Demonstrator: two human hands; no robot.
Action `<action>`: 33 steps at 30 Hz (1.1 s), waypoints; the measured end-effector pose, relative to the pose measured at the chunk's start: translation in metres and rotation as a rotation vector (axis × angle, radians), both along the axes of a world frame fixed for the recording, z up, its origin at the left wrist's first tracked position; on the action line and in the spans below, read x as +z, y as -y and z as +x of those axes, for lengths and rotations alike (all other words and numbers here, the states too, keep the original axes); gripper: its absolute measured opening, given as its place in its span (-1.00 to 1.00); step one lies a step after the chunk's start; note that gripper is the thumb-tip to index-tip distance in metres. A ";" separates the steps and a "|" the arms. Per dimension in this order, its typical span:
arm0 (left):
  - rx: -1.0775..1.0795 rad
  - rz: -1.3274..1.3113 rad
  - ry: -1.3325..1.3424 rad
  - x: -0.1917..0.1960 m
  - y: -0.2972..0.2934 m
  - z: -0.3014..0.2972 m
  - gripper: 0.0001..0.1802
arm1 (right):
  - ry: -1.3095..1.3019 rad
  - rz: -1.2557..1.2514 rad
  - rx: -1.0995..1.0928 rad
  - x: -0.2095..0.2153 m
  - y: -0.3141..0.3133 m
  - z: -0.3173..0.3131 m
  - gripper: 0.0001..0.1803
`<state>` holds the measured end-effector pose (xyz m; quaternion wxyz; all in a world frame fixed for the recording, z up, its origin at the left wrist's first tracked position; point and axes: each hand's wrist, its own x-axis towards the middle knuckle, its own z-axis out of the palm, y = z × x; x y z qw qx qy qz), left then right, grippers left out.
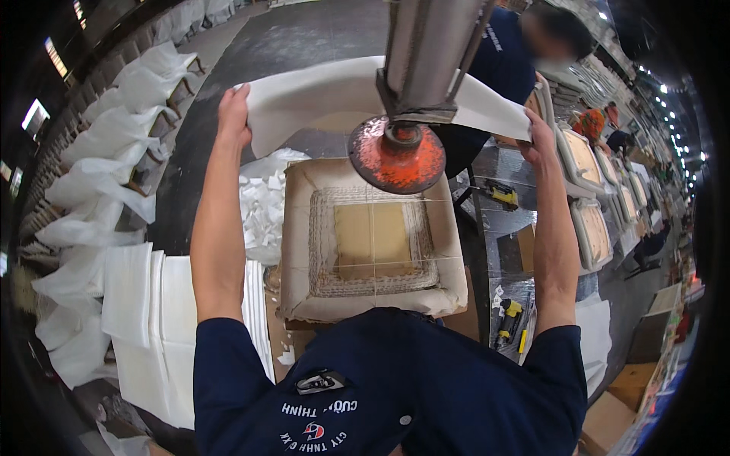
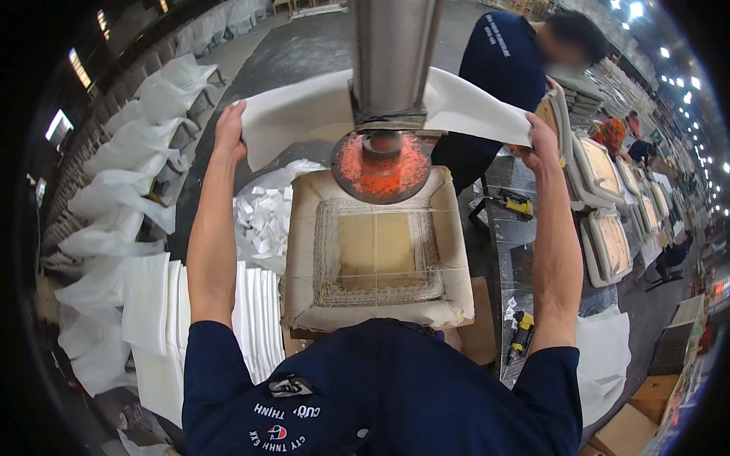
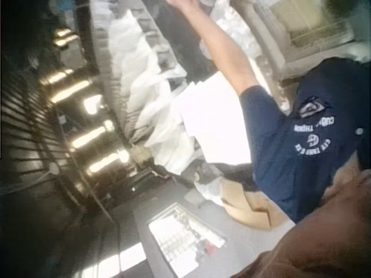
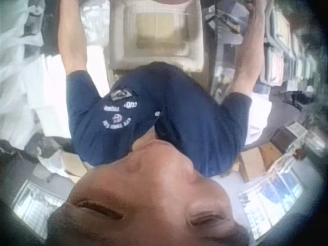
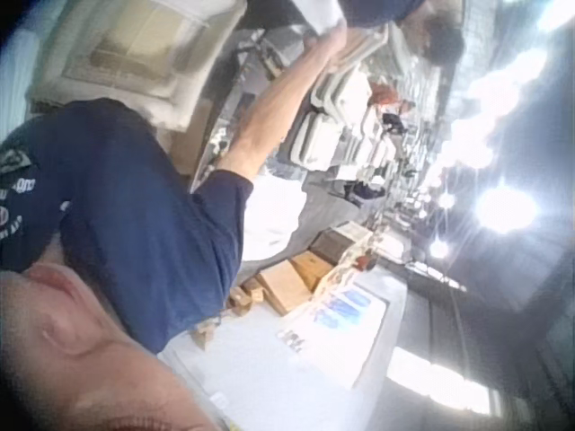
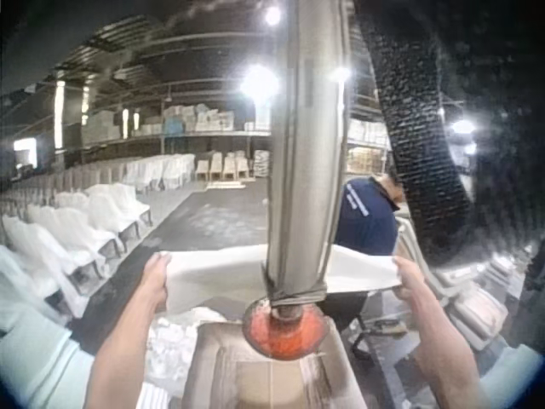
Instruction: The person covers a wooden chair base with white fabric, pulls the fabric taut, and secures it using a staple gun. They repeatedly adjust the fabric and apply staples along the edges to attach the material to the wood.
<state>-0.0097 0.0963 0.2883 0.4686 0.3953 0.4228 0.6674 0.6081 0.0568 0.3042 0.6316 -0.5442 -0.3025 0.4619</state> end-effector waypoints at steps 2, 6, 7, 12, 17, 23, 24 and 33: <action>-0.008 -0.059 -0.027 -0.018 0.002 0.002 -0.77 | -0.069 0.013 0.042 -0.023 0.006 0.021 -0.63; 0.022 -0.161 -0.079 -0.059 0.015 -0.008 -0.75 | -0.153 -0.097 -0.052 -0.074 0.038 0.003 -0.62; 0.022 -0.182 -0.097 -0.078 0.019 0.004 -0.71 | -0.079 -0.144 -0.127 -0.095 0.051 0.022 -0.61; -0.015 -0.357 -0.212 -0.189 0.063 -0.014 -0.63 | 0.025 -0.219 -0.130 -0.202 0.109 0.007 -0.83; -0.029 -0.523 -0.276 -0.277 0.077 -0.038 -0.75 | 0.032 -0.382 -0.034 -0.263 0.150 0.024 -0.88; -0.021 -0.545 -0.239 -0.295 0.111 -0.028 -0.70 | 0.079 -0.388 -0.082 -0.284 0.167 0.020 -0.85; -0.015 -0.537 -0.262 -0.300 0.117 -0.028 -0.69 | 0.104 -0.414 -0.080 -0.288 0.174 0.020 -0.82; 0.112 -0.656 -0.597 -0.361 0.211 -0.031 -0.57 | 0.147 -0.532 -0.025 -0.335 0.251 0.017 -0.77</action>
